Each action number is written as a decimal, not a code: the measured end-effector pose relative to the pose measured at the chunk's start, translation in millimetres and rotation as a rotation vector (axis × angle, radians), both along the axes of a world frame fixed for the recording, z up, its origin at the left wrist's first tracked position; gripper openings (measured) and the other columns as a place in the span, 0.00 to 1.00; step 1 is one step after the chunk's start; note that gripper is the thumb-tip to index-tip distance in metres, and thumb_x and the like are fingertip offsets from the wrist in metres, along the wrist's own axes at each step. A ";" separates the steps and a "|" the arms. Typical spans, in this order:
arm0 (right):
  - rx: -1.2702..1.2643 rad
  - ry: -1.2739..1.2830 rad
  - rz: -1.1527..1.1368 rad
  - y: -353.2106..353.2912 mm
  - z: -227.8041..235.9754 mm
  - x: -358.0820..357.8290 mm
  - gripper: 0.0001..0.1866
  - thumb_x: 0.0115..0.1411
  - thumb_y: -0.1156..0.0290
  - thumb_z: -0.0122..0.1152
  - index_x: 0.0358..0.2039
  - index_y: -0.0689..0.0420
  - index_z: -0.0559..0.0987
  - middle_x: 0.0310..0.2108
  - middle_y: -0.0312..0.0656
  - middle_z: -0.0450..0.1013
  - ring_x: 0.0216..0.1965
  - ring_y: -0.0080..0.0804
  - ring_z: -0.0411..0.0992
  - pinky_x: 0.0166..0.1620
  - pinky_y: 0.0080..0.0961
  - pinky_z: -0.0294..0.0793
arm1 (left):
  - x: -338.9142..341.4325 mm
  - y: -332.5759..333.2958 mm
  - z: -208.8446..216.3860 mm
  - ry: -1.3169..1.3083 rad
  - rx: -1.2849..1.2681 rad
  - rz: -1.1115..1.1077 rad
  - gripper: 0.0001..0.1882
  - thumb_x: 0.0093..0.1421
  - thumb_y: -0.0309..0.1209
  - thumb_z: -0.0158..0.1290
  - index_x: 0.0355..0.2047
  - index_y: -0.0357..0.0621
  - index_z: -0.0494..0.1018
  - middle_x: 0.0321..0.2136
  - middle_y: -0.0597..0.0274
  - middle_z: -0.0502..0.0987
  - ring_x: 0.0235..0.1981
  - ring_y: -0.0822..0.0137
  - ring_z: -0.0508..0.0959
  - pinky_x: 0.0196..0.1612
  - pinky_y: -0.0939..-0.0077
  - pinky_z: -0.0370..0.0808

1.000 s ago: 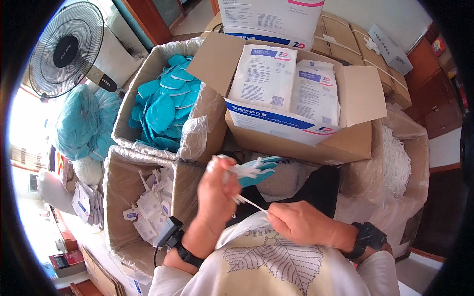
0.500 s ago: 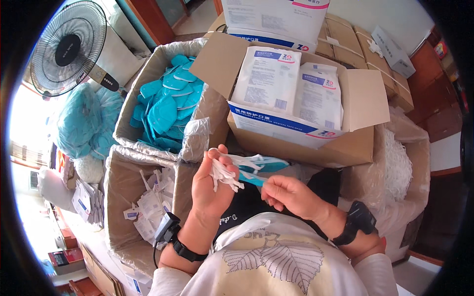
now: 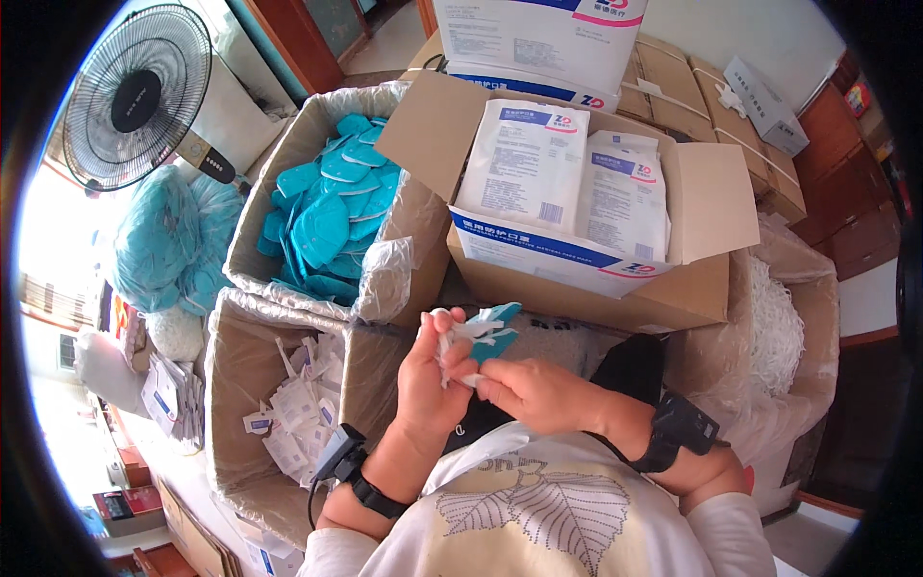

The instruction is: Unpacking and inspecting face masks from their packaging.

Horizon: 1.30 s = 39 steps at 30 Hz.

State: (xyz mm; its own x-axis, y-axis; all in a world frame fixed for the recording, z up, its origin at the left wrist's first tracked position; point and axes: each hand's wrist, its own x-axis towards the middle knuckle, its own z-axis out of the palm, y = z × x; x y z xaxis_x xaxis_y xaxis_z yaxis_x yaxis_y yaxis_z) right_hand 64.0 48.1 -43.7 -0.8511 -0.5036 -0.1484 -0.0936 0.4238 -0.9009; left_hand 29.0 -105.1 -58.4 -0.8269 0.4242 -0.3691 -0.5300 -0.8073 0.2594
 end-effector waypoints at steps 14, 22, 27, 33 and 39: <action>-0.266 -0.349 -0.197 -23.0 -23.9 12.4 0.15 0.61 0.63 0.38 0.37 0.63 0.67 0.35 0.52 0.69 0.38 0.45 0.69 0.42 0.33 0.65 | 17.4 29.2 -0.7 0.249 -0.714 0.090 0.14 0.63 0.41 0.38 0.27 0.46 0.64 0.18 0.72 0.63 0.13 0.82 0.54 0.16 0.87 0.51; -0.074 -0.194 -0.230 -18.7 -26.9 12.7 0.12 0.57 0.67 0.40 0.34 0.63 0.67 0.32 0.57 0.70 0.36 0.55 0.69 0.37 0.40 0.67 | 25.2 33.0 -15.1 0.314 -0.682 0.120 0.14 0.63 0.41 0.38 0.28 0.45 0.65 0.16 0.73 0.61 0.13 0.82 0.53 0.16 0.86 0.51; -0.004 -0.100 -0.072 -7.0 -8.8 22.3 0.12 0.59 0.65 0.42 0.37 0.58 0.67 0.27 0.53 0.70 0.33 0.53 0.68 0.35 0.40 0.67 | 9.7 13.8 -10.0 0.143 -0.412 -0.051 0.15 0.63 0.41 0.37 0.26 0.45 0.64 0.29 0.68 0.64 0.12 0.81 0.53 0.14 0.86 0.49; -0.154 -0.192 0.045 -3.2 -7.2 38.2 0.13 0.60 0.62 0.43 0.32 0.60 0.70 0.23 0.50 0.70 0.28 0.46 0.70 0.33 0.35 0.68 | 17.2 -11.6 2.3 0.241 -0.401 -0.592 0.15 0.63 0.40 0.36 0.26 0.46 0.65 0.25 0.69 0.64 0.13 0.81 0.53 0.16 0.87 0.51; -0.137 -0.225 -0.026 -13.8 -23.1 30.3 0.16 0.61 0.61 0.41 0.34 0.60 0.71 0.30 0.48 0.71 0.33 0.43 0.70 0.37 0.31 0.67 | 26.4 15.6 1.3 0.223 -0.553 -0.164 0.14 0.63 0.41 0.36 0.26 0.47 0.64 0.29 0.67 0.65 0.13 0.81 0.53 0.16 0.86 0.52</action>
State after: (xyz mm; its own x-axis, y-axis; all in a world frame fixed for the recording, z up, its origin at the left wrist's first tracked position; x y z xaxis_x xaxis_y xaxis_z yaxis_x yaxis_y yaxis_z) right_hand 94.3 34.3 -66.7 -0.8175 -0.5105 -0.2668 0.1244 0.2958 -0.9471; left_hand 55.5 -89.5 -57.1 -0.8497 0.3482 -0.3960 -0.5206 -0.4343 0.7351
